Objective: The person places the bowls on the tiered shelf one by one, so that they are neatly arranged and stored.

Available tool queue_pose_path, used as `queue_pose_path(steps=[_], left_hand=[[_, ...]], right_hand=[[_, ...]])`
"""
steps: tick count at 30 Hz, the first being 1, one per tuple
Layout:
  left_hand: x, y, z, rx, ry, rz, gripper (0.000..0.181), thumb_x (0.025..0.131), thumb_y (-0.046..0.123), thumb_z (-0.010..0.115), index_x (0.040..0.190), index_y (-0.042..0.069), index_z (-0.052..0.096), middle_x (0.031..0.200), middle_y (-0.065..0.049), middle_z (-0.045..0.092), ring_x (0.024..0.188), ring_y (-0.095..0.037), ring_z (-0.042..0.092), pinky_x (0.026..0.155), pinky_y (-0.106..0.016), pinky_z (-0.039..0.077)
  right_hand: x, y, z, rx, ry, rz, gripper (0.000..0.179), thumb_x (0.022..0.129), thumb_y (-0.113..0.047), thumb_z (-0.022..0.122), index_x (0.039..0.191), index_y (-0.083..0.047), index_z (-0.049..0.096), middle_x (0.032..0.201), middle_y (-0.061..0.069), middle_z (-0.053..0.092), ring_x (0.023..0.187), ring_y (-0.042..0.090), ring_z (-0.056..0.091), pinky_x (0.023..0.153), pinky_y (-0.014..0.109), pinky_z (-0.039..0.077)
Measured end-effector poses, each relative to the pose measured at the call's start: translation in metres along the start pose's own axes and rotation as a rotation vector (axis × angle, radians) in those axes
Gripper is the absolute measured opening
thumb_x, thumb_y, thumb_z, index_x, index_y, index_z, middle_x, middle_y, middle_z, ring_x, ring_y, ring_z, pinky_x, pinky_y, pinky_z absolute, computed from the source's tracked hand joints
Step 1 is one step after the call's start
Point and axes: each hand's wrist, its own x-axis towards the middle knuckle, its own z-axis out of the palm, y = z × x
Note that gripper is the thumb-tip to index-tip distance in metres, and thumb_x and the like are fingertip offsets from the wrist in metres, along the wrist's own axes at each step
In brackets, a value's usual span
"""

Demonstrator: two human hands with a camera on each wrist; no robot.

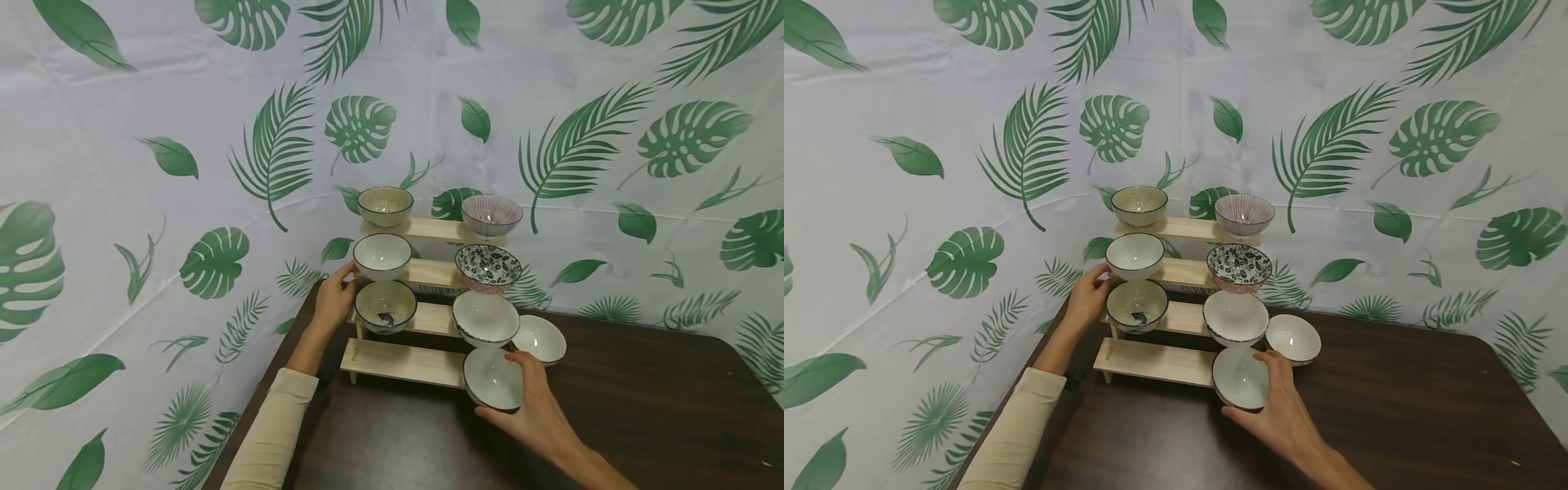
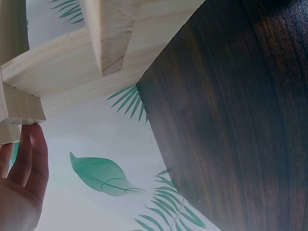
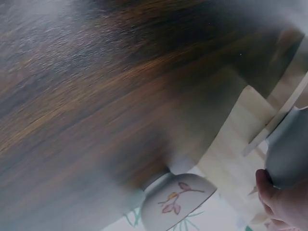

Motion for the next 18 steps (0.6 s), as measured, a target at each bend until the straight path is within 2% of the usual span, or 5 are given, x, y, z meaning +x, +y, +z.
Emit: queue_pose_path(steps=[3,7,10,13,18], left_hand=[[-0.0011,0.0017,-0.0009,-0.002,-0.005,-0.01,0.039,0.102,0.021,0.066,0.141,0.021,0.065,0.119,-0.012,0.076,0.064,-0.017,0.064,0.054,-0.028,0.042],[-0.0012,0.0028,-0.0015,-0.007,-0.009,-0.02,0.04,0.102,0.02,0.066,0.141,0.021,0.065,0.118,-0.013,0.076,0.063,-0.016,0.063,0.053,-0.028,0.041],[-0.0007,0.0025,-0.0016,-0.008,-0.008,-0.019,0.04,0.101,0.019,0.066,0.141,0.021,0.065,0.119,-0.013,0.076,0.063,-0.015,0.063,0.053,-0.028,0.041],[-0.0003,0.0021,-0.0014,-0.011,-0.009,-0.013,0.04,0.102,0.019,0.066,0.141,0.021,0.065,0.117,-0.013,0.076,0.062,-0.015,0.062,0.053,-0.028,0.041],[0.0,0.0017,-0.002,-0.008,-0.005,-0.011,0.04,0.102,0.019,0.066,0.141,0.023,0.065,0.115,-0.013,0.077,0.063,-0.016,0.063,0.053,-0.028,0.042]], right_hand=[[-0.0002,-0.0024,0.0026,-0.007,-0.003,-0.007,0.101,0.065,-0.051,0.096,0.14,-0.009,0.043,0.144,0.015,0.044,0.132,0.032,0.047,0.094,0.056,0.049],[0.0006,-0.0048,0.0043,-0.027,0.004,-0.031,0.097,0.065,-0.051,0.096,0.137,-0.01,0.046,0.14,0.01,0.045,0.132,0.027,0.046,0.096,0.039,0.046],[0.001,-0.0062,0.0049,-0.034,0.002,-0.044,0.094,0.066,-0.053,0.095,0.135,-0.012,0.047,0.139,0.008,0.046,0.132,0.026,0.046,0.096,0.032,0.043],[0.0014,-0.0069,0.0055,-0.041,-0.007,-0.046,0.093,0.066,-0.054,0.095,0.135,-0.013,0.047,0.139,0.008,0.046,0.133,0.026,0.046,0.096,0.035,0.044],[0.0029,-0.007,0.0063,-0.029,-0.035,-0.04,0.093,0.067,-0.054,0.094,0.136,-0.013,0.047,0.142,0.011,0.045,0.135,0.03,0.045,0.096,0.05,0.048]])
